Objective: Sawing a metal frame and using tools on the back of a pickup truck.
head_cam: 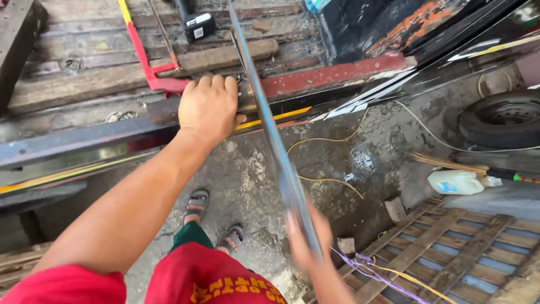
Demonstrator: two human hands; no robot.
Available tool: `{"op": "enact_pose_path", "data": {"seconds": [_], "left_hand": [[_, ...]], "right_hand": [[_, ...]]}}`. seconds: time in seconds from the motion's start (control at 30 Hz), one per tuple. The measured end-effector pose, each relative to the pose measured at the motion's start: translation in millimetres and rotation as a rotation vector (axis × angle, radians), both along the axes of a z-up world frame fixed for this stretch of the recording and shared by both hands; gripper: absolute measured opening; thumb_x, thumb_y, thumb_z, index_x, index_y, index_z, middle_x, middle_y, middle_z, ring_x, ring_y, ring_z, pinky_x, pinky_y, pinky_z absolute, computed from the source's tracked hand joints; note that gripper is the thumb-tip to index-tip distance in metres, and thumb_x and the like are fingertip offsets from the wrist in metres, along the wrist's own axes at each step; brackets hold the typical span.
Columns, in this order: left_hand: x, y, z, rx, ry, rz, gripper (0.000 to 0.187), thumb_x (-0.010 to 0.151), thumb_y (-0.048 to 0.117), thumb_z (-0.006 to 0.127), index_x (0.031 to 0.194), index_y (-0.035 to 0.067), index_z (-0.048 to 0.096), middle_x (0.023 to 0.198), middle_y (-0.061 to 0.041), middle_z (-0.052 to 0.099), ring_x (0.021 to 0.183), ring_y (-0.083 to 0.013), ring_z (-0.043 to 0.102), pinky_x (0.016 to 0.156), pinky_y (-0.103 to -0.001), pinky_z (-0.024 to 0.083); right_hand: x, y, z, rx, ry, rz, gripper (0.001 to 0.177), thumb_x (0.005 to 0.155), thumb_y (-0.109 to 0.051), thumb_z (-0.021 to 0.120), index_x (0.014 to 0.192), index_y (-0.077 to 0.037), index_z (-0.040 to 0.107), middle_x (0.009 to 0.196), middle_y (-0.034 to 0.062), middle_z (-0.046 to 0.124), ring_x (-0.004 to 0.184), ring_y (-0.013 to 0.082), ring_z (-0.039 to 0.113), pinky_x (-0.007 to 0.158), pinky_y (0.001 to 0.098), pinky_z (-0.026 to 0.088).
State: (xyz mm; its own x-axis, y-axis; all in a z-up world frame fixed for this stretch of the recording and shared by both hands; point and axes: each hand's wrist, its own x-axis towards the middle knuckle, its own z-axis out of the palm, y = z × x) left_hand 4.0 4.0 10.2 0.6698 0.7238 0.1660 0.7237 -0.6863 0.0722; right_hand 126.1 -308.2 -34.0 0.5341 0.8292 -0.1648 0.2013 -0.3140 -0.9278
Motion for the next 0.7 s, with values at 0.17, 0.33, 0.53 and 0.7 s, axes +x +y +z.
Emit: {"op": "enact_pose_path", "data": {"seconds": [0.17,0.33,0.53,0.7], "left_hand": [[-3,-5,-2,0.011,0.011,-0.002,0.069,0.068,0.057,0.086,0.105,0.006,0.058,0.100,-0.010,0.066,0.099,-0.0297,0.064,0.081,-0.044,0.050],[-1,0,4,0.021,0.000,-0.014,0.069,0.067,0.056,0.086,0.105,0.006,0.058,0.100,-0.010,0.066,0.099,-0.0299,0.064,0.081,-0.045,0.050],[1,-3,-6,0.008,-0.047,0.016,0.065,0.067,0.052,0.087,0.104,0.007,0.059,0.099,-0.009,0.066,0.098,-0.0295,0.064,0.082,-0.045,0.050],[-2,-6,-4,0.008,-0.048,-0.013,0.067,0.066,0.053,0.087,0.104,0.006,0.059,0.097,-0.010,0.066,0.095,-0.0305,0.064,0.080,-0.045,0.050]], "right_hand": [[-4,118,22,0.313,-0.131,0.103,0.055,0.099,-0.018,0.062,0.150,-0.001,0.052,0.083,-0.0015,0.055,0.074,0.0078,0.048,0.067,0.0272,0.046],[-14,-29,4,0.097,-0.093,0.019,0.058,0.094,-0.012,0.063,0.148,0.003,0.049,0.090,0.0015,0.069,0.075,0.0064,0.060,0.067,0.0249,0.049],[2,-43,-28,-0.002,0.004,-0.060,0.059,0.091,-0.010,0.065,0.146,0.002,0.048,0.082,0.0009,0.069,0.072,0.0061,0.061,0.066,0.0238,0.051],[1,122,4,0.364,-0.064,0.092,0.050,0.098,-0.016,0.063,0.146,-0.003,0.056,0.078,-0.0039,0.056,0.067,0.0047,0.051,0.059,0.0263,0.046]]}}
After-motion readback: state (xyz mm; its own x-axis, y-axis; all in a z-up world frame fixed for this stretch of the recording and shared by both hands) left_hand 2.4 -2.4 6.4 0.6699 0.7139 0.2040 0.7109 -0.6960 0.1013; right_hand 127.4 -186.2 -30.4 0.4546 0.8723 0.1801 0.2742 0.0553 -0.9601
